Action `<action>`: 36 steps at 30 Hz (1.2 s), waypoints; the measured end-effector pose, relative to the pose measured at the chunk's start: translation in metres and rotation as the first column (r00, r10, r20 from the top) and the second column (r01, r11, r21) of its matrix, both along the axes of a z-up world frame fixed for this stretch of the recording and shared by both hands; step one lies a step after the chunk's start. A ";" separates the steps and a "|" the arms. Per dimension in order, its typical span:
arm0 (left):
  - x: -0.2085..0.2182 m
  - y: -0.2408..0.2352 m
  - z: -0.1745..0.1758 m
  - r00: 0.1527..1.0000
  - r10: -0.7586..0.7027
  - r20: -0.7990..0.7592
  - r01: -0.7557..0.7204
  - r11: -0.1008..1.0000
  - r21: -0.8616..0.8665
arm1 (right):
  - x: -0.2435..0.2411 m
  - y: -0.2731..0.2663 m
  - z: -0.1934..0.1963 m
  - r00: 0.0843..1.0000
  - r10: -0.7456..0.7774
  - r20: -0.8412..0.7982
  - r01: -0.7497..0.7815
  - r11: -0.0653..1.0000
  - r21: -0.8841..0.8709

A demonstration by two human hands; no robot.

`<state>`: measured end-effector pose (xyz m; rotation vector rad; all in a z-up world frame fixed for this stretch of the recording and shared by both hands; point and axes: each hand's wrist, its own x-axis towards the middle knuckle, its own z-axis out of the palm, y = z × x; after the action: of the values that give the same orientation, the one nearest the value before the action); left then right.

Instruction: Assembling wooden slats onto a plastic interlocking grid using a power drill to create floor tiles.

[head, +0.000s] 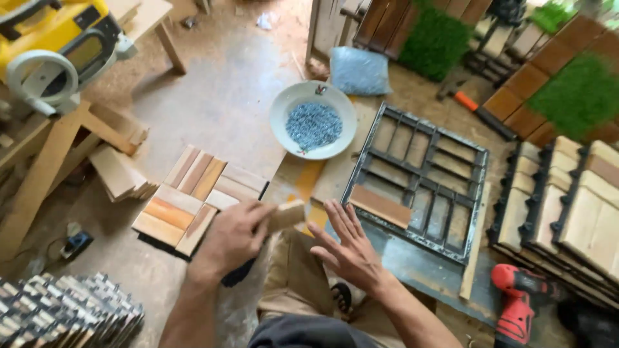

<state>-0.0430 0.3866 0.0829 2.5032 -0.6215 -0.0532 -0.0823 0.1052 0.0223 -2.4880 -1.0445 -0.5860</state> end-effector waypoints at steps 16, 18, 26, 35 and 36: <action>0.127 -0.266 -0.193 0.914 -0.165 0.370 0.208 0.975 -0.079 | 0.037 -0.146 -0.047 0.562 -0.602 -0.567 0.725 0.689 -0.013; 0.101 -0.247 -0.174 0.864 -0.102 0.493 0.206 0.965 -0.162 | 0.032 -0.138 -0.043 0.594 -0.589 -0.548 0.692 0.722 -0.027; 0.079 -0.238 -0.161 0.863 -0.150 0.482 0.178 0.984 -0.013 | 0.034 -0.137 -0.044 0.530 -0.785 -0.320 0.593 0.613 -0.522; 0.000 -0.054 -0.155 0.696 0.623 0.356 -0.300 0.703 -0.645 | 0.062 0.042 -0.044 0.993 -0.113 -0.034 0.114 0.994 0.006; -0.011 -0.023 -0.171 0.578 0.729 0.368 -0.414 0.650 -0.638 | 0.063 0.067 -0.049 0.998 0.063 -0.024 -0.062 0.997 0.054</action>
<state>-0.0543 0.3636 -0.0881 2.0427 0.0588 1.0785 -0.0196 0.1718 -0.0272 -2.4011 -1.0787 -0.5546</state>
